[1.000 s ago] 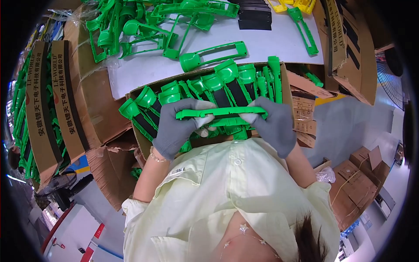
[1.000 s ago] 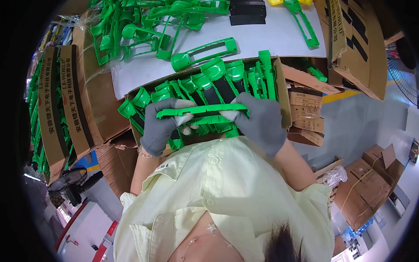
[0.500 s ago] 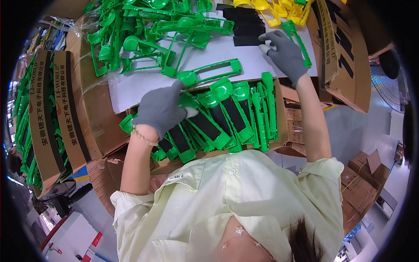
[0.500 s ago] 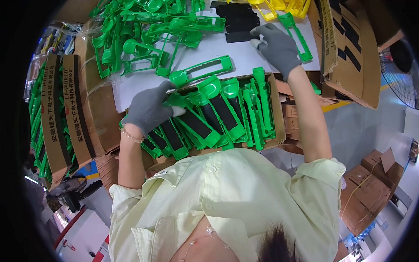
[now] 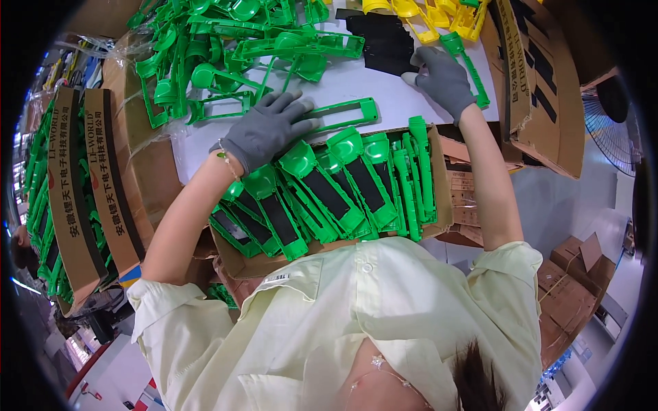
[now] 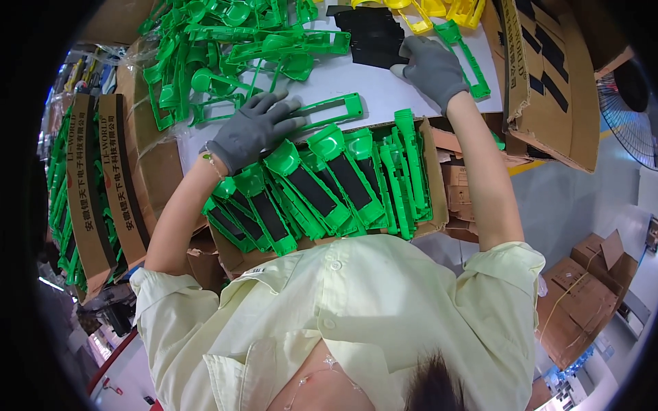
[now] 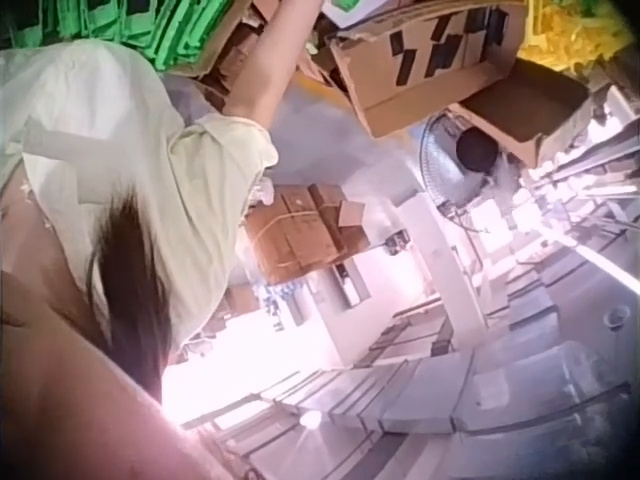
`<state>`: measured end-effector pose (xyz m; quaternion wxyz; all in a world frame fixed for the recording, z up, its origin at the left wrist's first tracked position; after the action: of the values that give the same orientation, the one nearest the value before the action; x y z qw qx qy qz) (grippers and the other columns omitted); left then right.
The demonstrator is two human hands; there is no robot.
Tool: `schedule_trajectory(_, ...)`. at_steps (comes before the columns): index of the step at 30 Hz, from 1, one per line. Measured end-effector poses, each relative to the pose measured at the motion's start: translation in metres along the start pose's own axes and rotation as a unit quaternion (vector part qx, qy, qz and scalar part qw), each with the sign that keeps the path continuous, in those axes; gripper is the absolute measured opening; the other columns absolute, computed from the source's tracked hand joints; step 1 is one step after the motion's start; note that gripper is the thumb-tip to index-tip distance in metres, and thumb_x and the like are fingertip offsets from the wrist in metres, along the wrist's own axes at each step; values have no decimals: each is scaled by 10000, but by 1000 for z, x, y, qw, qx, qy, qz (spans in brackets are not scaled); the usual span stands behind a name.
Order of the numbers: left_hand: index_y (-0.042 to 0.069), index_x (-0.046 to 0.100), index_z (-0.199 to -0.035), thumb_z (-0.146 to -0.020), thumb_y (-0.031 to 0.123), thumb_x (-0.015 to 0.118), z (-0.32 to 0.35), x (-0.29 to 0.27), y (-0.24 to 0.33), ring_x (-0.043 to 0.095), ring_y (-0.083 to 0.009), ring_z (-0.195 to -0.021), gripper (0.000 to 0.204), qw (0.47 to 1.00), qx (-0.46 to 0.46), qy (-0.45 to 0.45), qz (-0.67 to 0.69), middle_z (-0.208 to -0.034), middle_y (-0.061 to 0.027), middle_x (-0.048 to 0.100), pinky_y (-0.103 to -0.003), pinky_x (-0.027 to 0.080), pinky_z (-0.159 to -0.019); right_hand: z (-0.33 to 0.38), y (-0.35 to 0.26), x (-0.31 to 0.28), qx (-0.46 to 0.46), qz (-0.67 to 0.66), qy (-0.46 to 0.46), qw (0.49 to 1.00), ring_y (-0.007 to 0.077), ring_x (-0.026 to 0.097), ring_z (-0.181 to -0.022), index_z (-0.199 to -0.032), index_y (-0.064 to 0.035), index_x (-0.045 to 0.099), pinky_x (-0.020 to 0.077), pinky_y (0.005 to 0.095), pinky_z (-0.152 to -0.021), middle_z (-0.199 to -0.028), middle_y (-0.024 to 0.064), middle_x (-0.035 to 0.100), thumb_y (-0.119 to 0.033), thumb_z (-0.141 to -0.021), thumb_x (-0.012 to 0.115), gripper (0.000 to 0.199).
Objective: Fitting small solar panels into green plastic housings on an industrial assembly line.
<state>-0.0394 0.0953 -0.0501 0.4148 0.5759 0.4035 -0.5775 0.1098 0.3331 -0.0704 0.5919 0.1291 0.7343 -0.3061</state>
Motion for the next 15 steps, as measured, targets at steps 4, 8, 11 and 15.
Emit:
schedule_trajectory(4, 171, 548, -1194, -777, 128, 598, -2, -7, -1, 429, -307, -1222, 422, 999, 8, 15, 39, -1268, -76, 486, -406, 423, -956, 13, -2, -4, 27, -87, 2, 996, 192, 603, -732, -952, -91, 581, 476, 313, -682, -810, 59, 627, -295, -771, 706, 300)
schedule_trajectory(8, 131, 596, -1127, -776, 68, 573, 17, -44, -14, 553, -339, -1053, 357, 923, -107, 219, 299, -1147, -111, 570, -363, 479, -875, 40, -17, -30, 122, -467, 17, 876, 87, 567, -627, -953, -44, 550, 443, 221, -581, -766, 51, 626, -222, -864, 636, 217)
schedule_trajectory(11, 19, 604, -1111, -841, 42, 552, 37, -21, -8, 623, -295, -966, 276, 711, -293, 225, 598, -1072, -135, 630, -340, 524, -826, 62, -48, -65, 108, -491, 52, 863, 42, 516, -562, -1022, -37, 557, 384, 172, -507, -719, 39, 608, -160, -894, 586, 180)
schedule_trajectory(15, -58, 521, -1195, -903, 129, 564, 45, -3, 37, 649, -248, -927, 349, 396, -329, 196, 835, -1096, -172, 617, -287, 546, -755, 90, -107, -85, 112, -518, -28, 847, 17, 453, -495, -1049, -44, 582, 335, 154, -457, -630, 4, 558, -136, -898, 565, 177)
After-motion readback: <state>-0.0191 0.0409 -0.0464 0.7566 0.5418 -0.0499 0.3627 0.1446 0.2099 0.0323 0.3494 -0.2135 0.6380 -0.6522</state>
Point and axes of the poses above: each hand's wrist, its own z-axis away from the middle knuckle, its own x-axis out of the palm, y = z × x, the point moved 7 cm from there along -z, towards the middle knuckle
